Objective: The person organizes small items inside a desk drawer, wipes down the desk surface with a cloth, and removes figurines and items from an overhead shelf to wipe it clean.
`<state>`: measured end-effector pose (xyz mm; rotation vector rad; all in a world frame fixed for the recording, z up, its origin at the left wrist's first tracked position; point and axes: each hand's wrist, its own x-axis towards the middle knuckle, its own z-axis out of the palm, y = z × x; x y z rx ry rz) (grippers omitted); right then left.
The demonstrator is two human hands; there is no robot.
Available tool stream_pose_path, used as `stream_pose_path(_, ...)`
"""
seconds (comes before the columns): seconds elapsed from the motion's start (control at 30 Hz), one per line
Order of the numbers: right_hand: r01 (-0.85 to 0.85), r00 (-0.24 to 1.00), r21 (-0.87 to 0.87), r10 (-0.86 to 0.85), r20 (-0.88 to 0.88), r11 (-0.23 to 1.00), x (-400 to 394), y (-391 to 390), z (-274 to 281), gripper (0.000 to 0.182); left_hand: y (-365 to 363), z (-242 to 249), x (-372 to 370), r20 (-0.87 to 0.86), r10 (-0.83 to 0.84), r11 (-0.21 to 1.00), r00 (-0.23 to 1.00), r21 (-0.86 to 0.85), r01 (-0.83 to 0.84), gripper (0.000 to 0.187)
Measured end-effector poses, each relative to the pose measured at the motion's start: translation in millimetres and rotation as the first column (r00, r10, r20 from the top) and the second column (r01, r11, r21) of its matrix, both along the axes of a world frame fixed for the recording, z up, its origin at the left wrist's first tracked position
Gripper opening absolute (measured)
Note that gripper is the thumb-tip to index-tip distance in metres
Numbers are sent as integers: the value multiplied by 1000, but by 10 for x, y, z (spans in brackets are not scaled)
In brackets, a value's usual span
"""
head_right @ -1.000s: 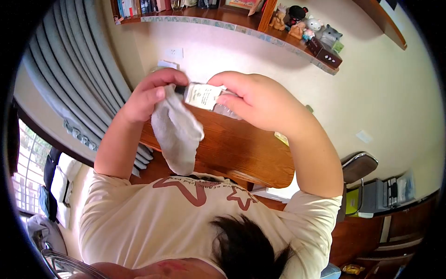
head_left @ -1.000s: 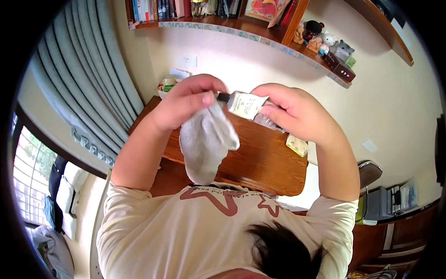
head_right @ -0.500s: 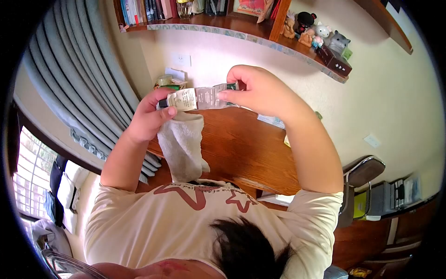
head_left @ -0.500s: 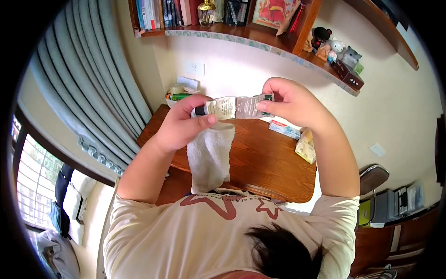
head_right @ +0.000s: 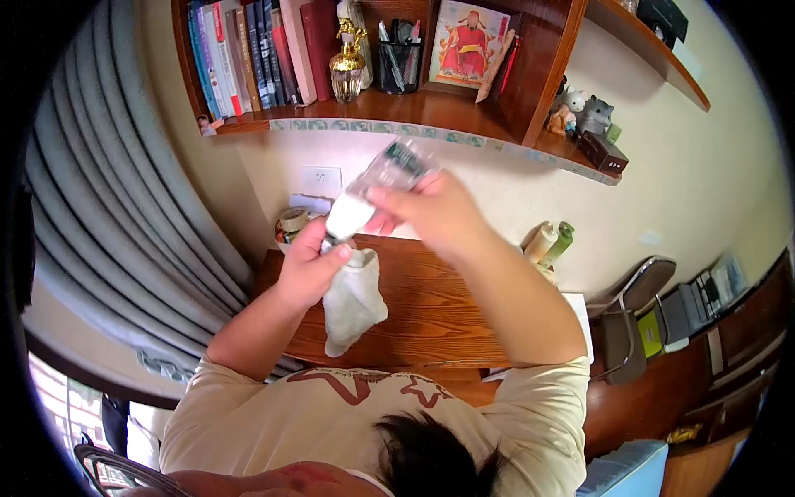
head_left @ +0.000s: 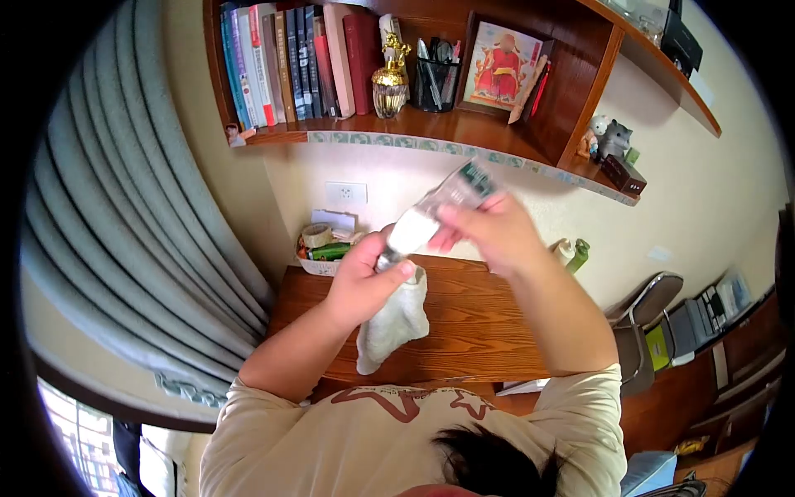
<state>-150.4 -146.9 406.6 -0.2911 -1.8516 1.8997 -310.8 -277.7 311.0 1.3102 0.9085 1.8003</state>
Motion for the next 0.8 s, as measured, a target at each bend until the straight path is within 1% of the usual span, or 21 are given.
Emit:
stream_pose_path(0.03,169,973,105,-150,-174,980,-47,48,152,28,24,10,-79,2,-19,1000,1000,1,19,33)
stream_pose_path(0.07,344,897,184,-265,-353,921,-92,115,331,28,54,16,-157,-105,36,999,994,1,-36,30)
stream_pose_path(0.1,473,847,182,-388,-364,862,-119,212,559,25,86,15,-226,-209,93,996,973,10,-93,27)
stream_pose_path(0.13,592,779,180,-501,-377,786,-136,371,782,24,109,-17,-301,-205,81,997,975,15,-79,27)
stream_pose_path(0.2,637,753,250,-520,-403,729,-162,910,1136,27,134,-104,-431,-159,-6,1000,987,-16,3,21)
stream_pose_path(0.23,638,762,301,-525,-378,709,-188,1055,1288,27,95,-63,-446,-114,-27,998,993,-54,21,16)
stream_pose_path(0.27,634,771,352,-530,-353,689,-252,1173,1427,27,81,-66,-477,-109,-31,999,994,-45,26,16)
stream_pose_path(0.3,707,706,352,-586,-397,613,-387,1363,1463,26,66,-79,-516,-128,-19,999,992,-45,13,16)
stream_pose_path(0.37,707,707,391,-604,-367,589,-643,1714,1552,25,33,-130,-582,-142,14,998,990,-54,-22,14)
stream_pose_path(0.4,706,704,421,-625,-337,569,-745,1735,1581,25,15,-161,-623,-137,17,998,990,-53,-25,14)
stream_pose_path(0.47,697,713,438,-613,-340,568,-957,1772,1580,24,-38,-237,-717,-187,97,995,978,-11,-101,15)
stream_pose_path(0.5,683,723,475,-604,-336,554,-1049,1805,1577,23,-73,-281,-763,-184,102,994,978,-15,-106,15)
stream_pose_path(0.53,669,732,511,-595,-331,539,-1135,1835,1573,23,-107,-324,-812,-156,98,993,983,-55,-108,15)
stream_pose_path(0.57,674,708,555,-640,-299,487,-1211,1861,1557,22,-133,-355,-857,-127,95,990,987,-95,-107,15)
stream_pose_path(0.6,672,710,555,-639,-296,490,-1253,1891,1556,22,-153,-369,-893,-126,96,989,987,-98,-109,15)
stream_pose_path(0.67,637,711,674,-623,-325,375,-1317,1945,1568,20,-193,-391,-943,-129,135,981,982,-123,-151,13)
stream_pose_path(0.7,608,729,702,-612,-308,370,-1354,2118,1592,20,-207,-402,-964,-124,136,981,983,-124,-151,13)
stream_pose_path(0.8,610,731,701,-605,-316,371,-1412,2331,1688,20,-235,-435,-996,-103,134,979,986,-140,-148,12)
